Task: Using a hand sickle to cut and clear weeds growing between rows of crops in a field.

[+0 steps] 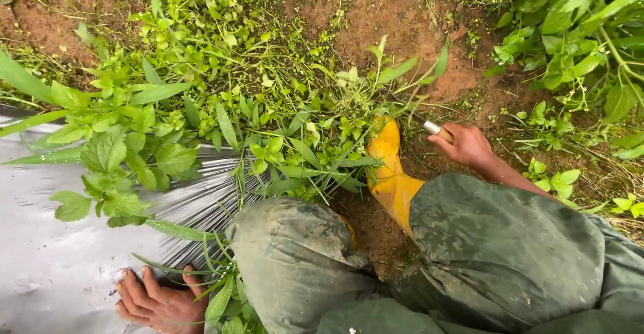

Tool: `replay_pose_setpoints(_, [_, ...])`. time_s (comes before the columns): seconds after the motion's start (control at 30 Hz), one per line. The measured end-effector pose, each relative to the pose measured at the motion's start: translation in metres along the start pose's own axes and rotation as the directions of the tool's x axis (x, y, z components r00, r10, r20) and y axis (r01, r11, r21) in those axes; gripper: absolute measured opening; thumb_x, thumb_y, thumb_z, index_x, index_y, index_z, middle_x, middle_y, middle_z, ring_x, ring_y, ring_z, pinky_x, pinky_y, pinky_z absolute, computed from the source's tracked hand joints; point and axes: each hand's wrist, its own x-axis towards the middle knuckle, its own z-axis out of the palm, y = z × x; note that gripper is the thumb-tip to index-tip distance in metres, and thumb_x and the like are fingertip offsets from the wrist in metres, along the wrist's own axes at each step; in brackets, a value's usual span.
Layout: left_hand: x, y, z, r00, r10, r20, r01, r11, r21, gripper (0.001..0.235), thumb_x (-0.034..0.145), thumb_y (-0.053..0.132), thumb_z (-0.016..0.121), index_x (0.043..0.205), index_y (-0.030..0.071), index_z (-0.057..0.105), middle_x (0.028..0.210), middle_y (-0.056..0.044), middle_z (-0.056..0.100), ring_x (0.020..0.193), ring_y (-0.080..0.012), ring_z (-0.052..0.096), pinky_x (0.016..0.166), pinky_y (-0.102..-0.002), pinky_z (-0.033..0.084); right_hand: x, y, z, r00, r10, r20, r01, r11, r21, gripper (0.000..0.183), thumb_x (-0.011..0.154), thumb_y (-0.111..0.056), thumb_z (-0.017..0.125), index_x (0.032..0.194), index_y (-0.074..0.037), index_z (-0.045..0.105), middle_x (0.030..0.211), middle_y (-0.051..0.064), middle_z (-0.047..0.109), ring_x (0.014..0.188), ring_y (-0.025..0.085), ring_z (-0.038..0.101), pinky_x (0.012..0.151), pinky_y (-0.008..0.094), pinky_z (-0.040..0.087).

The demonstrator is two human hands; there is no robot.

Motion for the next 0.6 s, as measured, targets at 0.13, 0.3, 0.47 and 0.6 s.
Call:
replay_pose_setpoints(0.13, [-0.007, -0.005, 0.006, 1.0, -0.01, 0.016, 0.01, 1.0, -0.004, 0.067, 0.115, 0.046, 0.041, 0.141, -0.015, 0.053, 0.149, -0.038, 0.054, 0.139, -0.058, 0.048, 0.11, -0.07, 0.035, -0.02, 0.029, 0.001, 0.961, -0.126, -0.248, 0.099, 0.988, -0.119, 0.036, 0.088, -0.048, 0.059, 0.083, -0.013, 0.061, 0.057, -0.001, 0.054, 0.043, 0.013, 0.045, 0.034, 0.03, 0.034])
replay_pose_setpoints(0.3, [-0.009, -0.007, 0.007, 0.999, -0.024, 0.031, 0.025, 1.0, -0.015, 0.068, 0.115, 0.048, 0.041, 0.139, -0.014, 0.054, 0.15, -0.037, 0.053, 0.139, -0.0574, 0.048, 0.111, -0.068, 0.033, -0.022, 0.025, -0.02, 0.946, 0.231, -0.228, -0.231, 0.973, 0.027, 0.036, 0.093, -0.043, 0.063, 0.083, -0.01, 0.053, 0.063, 0.003, 0.05, 0.051, 0.017, 0.043, 0.043, 0.033, 0.036])
replay_pose_setpoints(0.47, [-0.009, -0.008, 0.006, 0.999, -0.009, 0.042, 0.01, 0.999, -0.031, 0.068, 0.115, 0.047, 0.043, 0.142, -0.015, 0.053, 0.152, -0.037, 0.05, 0.141, -0.0571, 0.046, 0.109, -0.069, 0.033, 0.02, -0.063, -0.047, 0.876, 0.462, 0.139, -0.437, 0.638, 0.634, 0.033, 0.105, -0.03, 0.041, 0.082, -0.009, 0.049, 0.058, 0.001, 0.051, 0.042, 0.011, 0.045, 0.034, 0.023, 0.04])
replay_pose_setpoints(0.6, [-0.006, -0.006, 0.004, 1.0, 0.009, 0.024, -0.008, 0.999, -0.039, 0.067, 0.116, 0.043, 0.045, 0.141, -0.018, 0.054, 0.151, -0.04, 0.05, 0.141, -0.0589, 0.045, 0.109, -0.07, 0.034, 0.035, -0.102, -0.054, 0.819, 0.452, 0.353, -0.568, 0.555, 0.607, 0.03, 0.107, -0.026, 0.038, 0.087, -0.006, 0.05, 0.059, 0.004, 0.051, 0.038, 0.013, 0.042, 0.031, 0.022, 0.038])
